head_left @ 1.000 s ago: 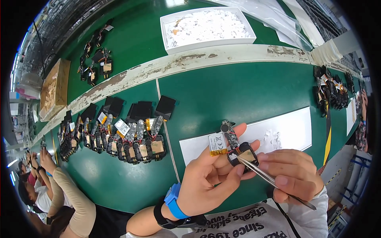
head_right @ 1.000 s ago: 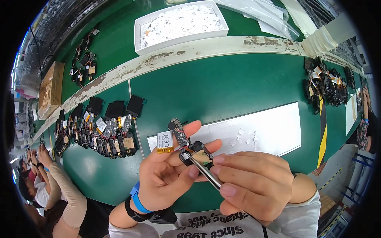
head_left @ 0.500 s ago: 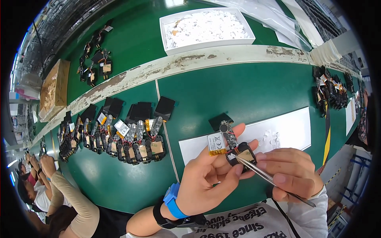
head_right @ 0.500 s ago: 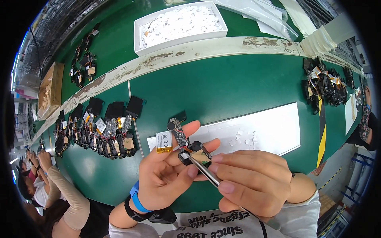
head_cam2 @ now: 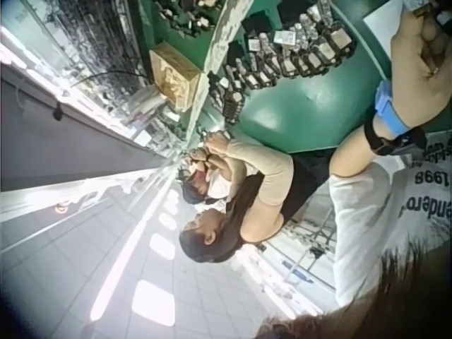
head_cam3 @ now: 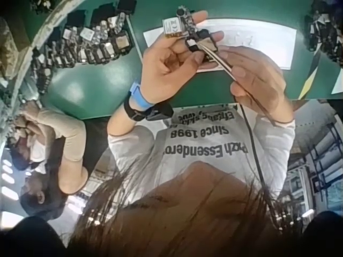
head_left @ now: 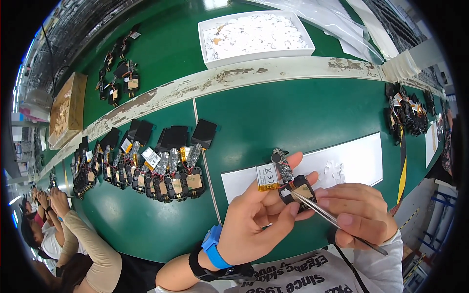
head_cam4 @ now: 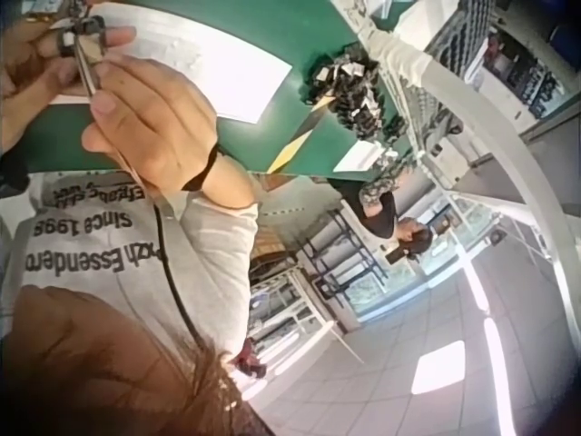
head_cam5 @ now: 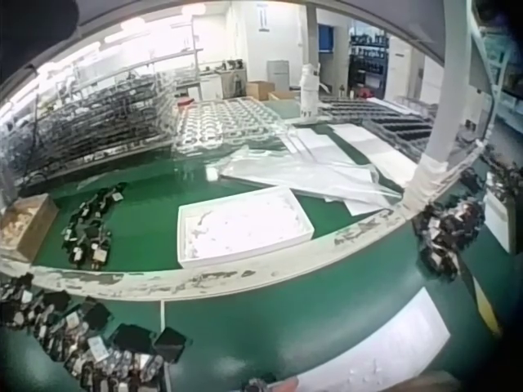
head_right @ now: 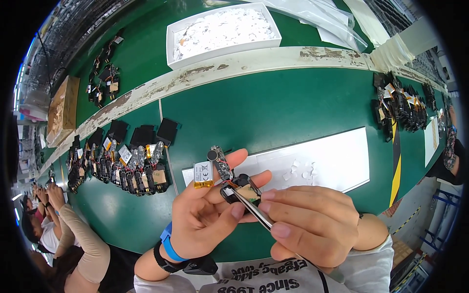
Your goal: Assembling and inspecting small electronic components on a production line using tweezers.
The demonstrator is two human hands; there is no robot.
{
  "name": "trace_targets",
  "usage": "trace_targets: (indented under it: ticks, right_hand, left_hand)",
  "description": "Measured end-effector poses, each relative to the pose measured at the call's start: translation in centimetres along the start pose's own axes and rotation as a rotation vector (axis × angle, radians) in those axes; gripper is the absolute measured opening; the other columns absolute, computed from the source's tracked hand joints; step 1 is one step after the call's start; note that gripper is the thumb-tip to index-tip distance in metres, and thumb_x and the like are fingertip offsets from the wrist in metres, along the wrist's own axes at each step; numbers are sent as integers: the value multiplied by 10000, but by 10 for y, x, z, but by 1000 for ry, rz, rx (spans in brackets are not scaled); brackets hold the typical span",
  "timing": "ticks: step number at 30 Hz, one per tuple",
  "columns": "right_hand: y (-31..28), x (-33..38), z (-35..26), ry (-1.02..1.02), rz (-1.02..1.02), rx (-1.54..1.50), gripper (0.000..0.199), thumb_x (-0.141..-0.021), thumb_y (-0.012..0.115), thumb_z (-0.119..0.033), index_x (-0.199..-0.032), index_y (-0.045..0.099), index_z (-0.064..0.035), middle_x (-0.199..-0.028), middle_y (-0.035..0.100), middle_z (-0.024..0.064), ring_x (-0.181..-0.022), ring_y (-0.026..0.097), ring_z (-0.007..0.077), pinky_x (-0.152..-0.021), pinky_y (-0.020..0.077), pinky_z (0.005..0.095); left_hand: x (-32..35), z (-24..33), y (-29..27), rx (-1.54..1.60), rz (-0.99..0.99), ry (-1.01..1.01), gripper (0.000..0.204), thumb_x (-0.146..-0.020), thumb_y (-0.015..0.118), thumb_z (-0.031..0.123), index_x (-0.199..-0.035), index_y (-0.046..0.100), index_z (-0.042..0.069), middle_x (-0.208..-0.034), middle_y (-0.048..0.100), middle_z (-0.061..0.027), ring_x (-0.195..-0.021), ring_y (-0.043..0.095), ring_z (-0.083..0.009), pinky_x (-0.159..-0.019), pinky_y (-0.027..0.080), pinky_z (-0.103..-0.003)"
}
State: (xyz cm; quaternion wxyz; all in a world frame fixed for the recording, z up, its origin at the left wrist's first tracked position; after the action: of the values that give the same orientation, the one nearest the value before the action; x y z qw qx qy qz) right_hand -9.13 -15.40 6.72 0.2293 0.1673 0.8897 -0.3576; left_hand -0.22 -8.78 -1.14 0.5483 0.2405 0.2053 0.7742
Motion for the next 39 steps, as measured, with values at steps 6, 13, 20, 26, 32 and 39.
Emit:
trace_targets:
  ticks: [6, 13, 20, 26, 32, 39]
  right_hand:
    - [0, 1, 0, 4, 2, 6, 293, -892, 585, -265, -1008, 458, -28, -929, 635, 193, -825, 661, 369, -632, 564, 410]
    - [0, -1, 0, -9, -27, 11, 287, -890, 589, -262, -999, 456, -32, -924, 639, 187, -826, 664, 350, -626, 565, 400]
    - [-2, -2, 4, 4, -6, -10, 275, -900, 575, -252, -993, 436, -34, -865, 642, 181, -760, 673, 333, -598, 564, 374]
    - [-3, -3, 1, -27, 5, 4, 265, -903, 570, -230, -986, 426, -23, -848, 638, 190, -743, 673, 331, -580, 565, 369]
    - [-2, -3, 1, -31, 4, 5, 263, -899, 578, -231, -972, 435, -23, -845, 638, 188, -742, 672, 333, -578, 563, 371]
    - [-2, -2, 6, 38, 0, -20, 246, -912, 553, -241, -979, 418, -47, -842, 644, 159, -730, 674, 312, -588, 563, 365]
  left_hand:
    - [0, 2, 2, -22, -21, 15, 605, -860, 384, -162, -1408, 213, 30, -1457, 210, -206, -1262, 367, -395, -919, 512, -418]
    - [0, 1, 3, -16, -40, 31, 616, -863, 382, -155, -1417, 187, 32, -1457, 210, -208, -1263, 368, -394, -937, 495, -430]
    - [1, 3, 3, -12, -15, 29, 605, -865, 386, -151, -1413, 179, 2, -1426, 282, -205, -1263, 376, -374, -930, 503, -413]
    - [0, 2, 2, -17, -15, 9, 599, -865, 389, -150, -1410, 191, 0, -1431, 286, -188, -1263, 376, -372, -929, 505, -406]
    - [0, 2, 3, -24, -25, 8, 596, -867, 389, -147, -1411, 197, 4, -1441, 268, -188, -1264, 375, -372, -929, 506, -407]
    - [1, 2, 0, 12, 44, -14, 598, -869, 382, -147, -1412, 162, -25, -1338, 420, -218, -1261, 392, -344, -948, 490, -390]
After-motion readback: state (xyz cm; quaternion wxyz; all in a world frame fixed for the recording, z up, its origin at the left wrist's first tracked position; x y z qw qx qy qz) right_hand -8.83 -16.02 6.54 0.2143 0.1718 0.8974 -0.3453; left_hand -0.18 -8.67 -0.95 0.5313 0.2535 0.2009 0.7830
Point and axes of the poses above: each hand's wrist, its own x-axis away from the middle knuckle, its own y-axis out of the palm, z = x × y, the point moved 9 cm from there along -x, towards the middle knuckle
